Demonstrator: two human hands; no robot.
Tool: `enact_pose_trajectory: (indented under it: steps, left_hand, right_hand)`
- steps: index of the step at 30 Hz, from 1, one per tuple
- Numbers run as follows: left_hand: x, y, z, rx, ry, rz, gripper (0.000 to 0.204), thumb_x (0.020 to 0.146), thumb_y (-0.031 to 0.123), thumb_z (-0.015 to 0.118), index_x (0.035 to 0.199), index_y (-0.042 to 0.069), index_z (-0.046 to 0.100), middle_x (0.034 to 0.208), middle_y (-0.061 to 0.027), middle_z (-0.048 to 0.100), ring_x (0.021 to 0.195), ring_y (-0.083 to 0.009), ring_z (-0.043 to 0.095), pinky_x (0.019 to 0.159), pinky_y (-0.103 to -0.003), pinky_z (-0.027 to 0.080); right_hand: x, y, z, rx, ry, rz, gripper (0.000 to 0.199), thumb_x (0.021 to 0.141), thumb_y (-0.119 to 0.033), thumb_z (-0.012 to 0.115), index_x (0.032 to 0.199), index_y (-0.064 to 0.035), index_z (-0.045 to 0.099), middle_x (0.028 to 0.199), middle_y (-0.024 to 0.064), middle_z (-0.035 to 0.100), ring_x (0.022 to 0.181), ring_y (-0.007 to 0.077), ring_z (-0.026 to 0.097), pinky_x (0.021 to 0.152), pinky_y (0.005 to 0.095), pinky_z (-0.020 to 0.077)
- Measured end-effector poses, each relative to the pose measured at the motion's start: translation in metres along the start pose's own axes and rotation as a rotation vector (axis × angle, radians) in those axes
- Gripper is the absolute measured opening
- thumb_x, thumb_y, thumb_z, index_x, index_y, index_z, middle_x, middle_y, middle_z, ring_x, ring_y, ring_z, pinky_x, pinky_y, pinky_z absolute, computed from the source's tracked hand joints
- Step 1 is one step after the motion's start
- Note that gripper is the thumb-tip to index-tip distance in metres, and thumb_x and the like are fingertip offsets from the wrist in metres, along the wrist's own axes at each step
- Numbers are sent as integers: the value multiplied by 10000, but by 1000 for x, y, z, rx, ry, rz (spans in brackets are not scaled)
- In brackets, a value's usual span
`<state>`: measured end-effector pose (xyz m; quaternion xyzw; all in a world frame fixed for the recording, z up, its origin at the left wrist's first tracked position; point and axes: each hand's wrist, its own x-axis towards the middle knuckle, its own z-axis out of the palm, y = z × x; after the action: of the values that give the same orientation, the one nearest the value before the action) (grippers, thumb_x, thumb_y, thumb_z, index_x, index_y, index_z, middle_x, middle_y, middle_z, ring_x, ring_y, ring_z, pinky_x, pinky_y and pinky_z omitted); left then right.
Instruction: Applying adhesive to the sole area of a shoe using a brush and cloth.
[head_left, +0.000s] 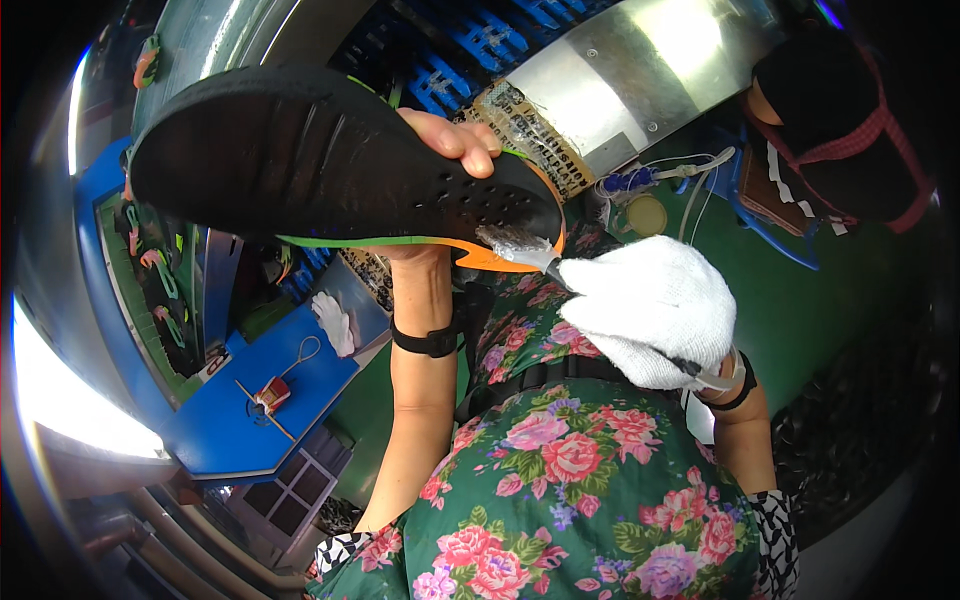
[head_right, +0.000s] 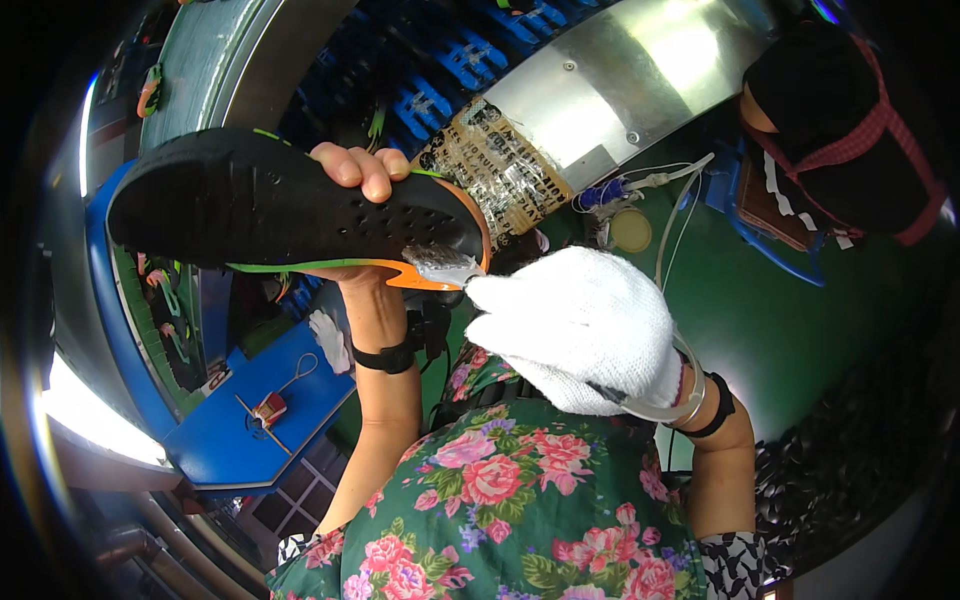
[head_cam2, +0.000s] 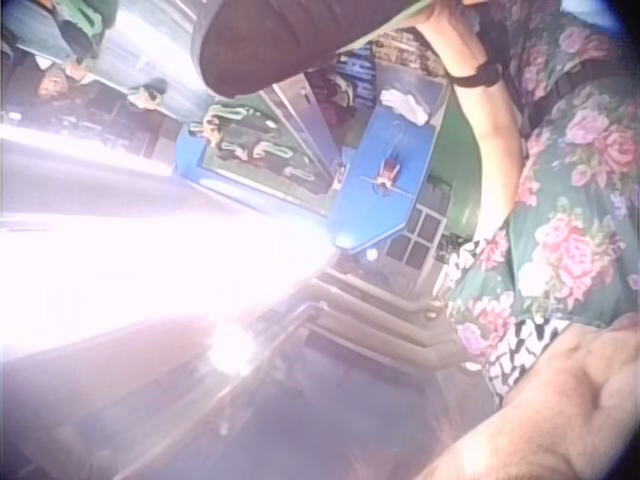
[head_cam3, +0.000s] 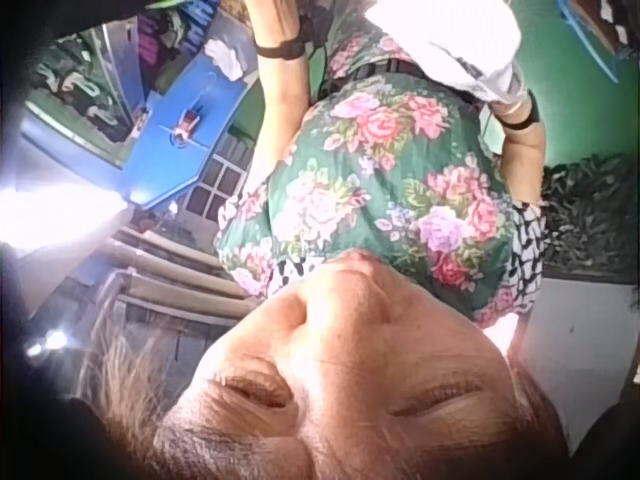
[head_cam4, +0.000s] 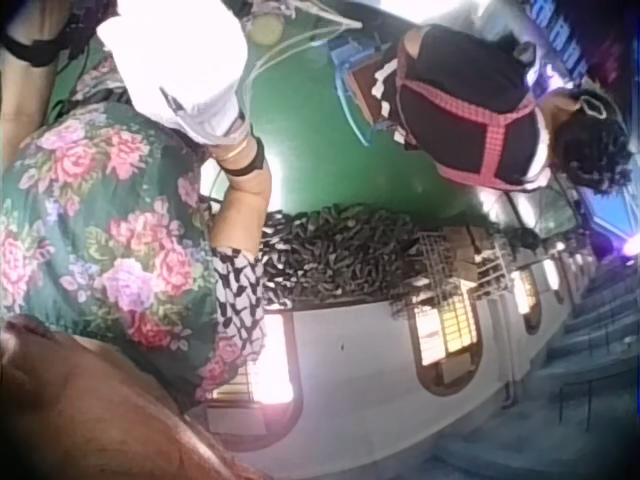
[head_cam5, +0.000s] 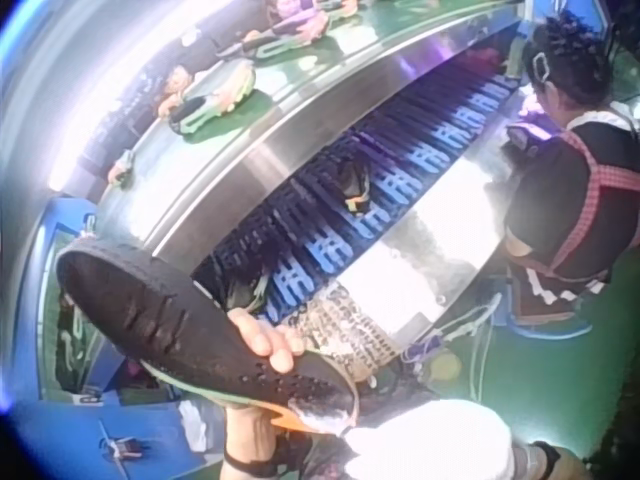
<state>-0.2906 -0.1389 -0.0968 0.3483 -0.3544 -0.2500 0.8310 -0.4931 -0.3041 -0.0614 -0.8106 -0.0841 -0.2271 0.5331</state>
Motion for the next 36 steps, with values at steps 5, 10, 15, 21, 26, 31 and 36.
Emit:
enact_pose_trajectory:
  steps: [5,10,15,21,26,31,36]
  left_hand:
    - [3,6,6,51,3,-48,527,946,516,659,1033,-2,611,853,-135,664,844,-242,661,931,-414,487]
    - [0,2,1,-12,9,1,530,966,430,654,1020,-96,630,957,-196,674,794,-328,710,808,-501,532]
    - [-3,1,-3,-15,3,-6,537,962,432,660,1035,-99,638,977,-200,675,800,-329,708,807,-503,530]
    - [-2,1,4,40,32,-23,572,941,500,662,1041,-61,629,919,-168,668,839,-286,689,866,-461,507]
    - [-2,5,7,90,6,-61,569,929,527,659,1035,-31,622,894,-132,650,841,-242,673,872,-437,482]
    - [5,3,14,29,14,-74,578,934,538,636,1018,-34,636,927,-119,649,832,-244,674,842,-445,471]
    - [-9,3,8,41,29,-58,594,935,549,636,1026,-37,635,923,-121,646,847,-247,674,841,-449,476]
  right_hand:
    - [5,-7,-1,-40,-33,-64,301,755,-70,793,1047,-140,784,1047,80,763,827,232,710,686,346,568]
    - [1,-8,4,-72,-42,-116,308,769,-84,789,1074,-128,763,1032,81,752,807,239,704,647,358,563]
    - [1,-10,4,-34,-129,-106,292,781,-99,784,1071,-114,755,1058,94,750,811,240,705,641,362,565]
    - [3,-17,1,-42,-360,-100,301,785,-115,769,1085,-118,751,1111,113,746,827,239,703,659,364,567]
    - [-4,-8,8,-106,-97,-123,321,761,-113,758,1081,-143,761,1112,108,743,848,243,694,683,372,565]
    - [2,-9,5,-119,-59,-89,299,776,-83,760,1071,-130,766,1061,78,746,810,238,686,663,358,559]
    - [6,-12,9,221,9,56,206,686,11,809,870,-79,784,930,112,770,762,252,718,661,341,558]
